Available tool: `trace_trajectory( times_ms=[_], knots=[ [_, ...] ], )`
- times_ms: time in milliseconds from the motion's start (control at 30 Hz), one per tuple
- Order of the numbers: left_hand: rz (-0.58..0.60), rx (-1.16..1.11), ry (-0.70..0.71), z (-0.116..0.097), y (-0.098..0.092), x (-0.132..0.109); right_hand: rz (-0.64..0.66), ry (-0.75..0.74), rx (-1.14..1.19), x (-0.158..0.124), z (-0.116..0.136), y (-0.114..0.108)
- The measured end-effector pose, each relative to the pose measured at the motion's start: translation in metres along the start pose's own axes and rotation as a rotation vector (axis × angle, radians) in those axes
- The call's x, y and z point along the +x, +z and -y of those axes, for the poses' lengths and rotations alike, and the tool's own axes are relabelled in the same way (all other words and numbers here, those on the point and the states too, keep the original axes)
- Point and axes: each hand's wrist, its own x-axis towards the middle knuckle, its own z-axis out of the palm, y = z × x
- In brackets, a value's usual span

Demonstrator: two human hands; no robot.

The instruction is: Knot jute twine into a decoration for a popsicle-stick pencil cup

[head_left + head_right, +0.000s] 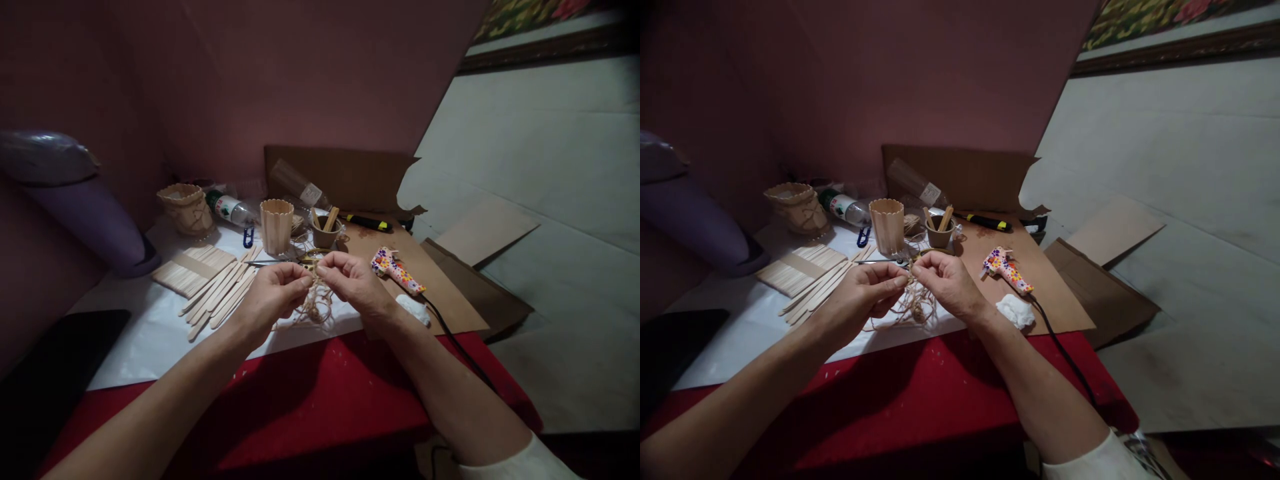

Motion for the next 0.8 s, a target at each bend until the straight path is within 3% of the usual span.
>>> trace_trajectory(
  times_ms=[267,500,800],
  knots=[
    [-0.035,0.012,-0.008,-0.0027,0.0001,-0.0004,0.027,-0.049,-0.013,0.001,-0.0033,-0.0009],
    [-0.115,0.03,0.01,-0.001,0.0008,0.0022,0.045,-0.06,-0.209,-0.002,-0.0062,-0.0001],
    [-0.086,0.114,0.076,-0.0004,0.0016,0.0018,0.122,0.069,-0.053,-0.0001,-0.0043,-0.0017]
  ],
)
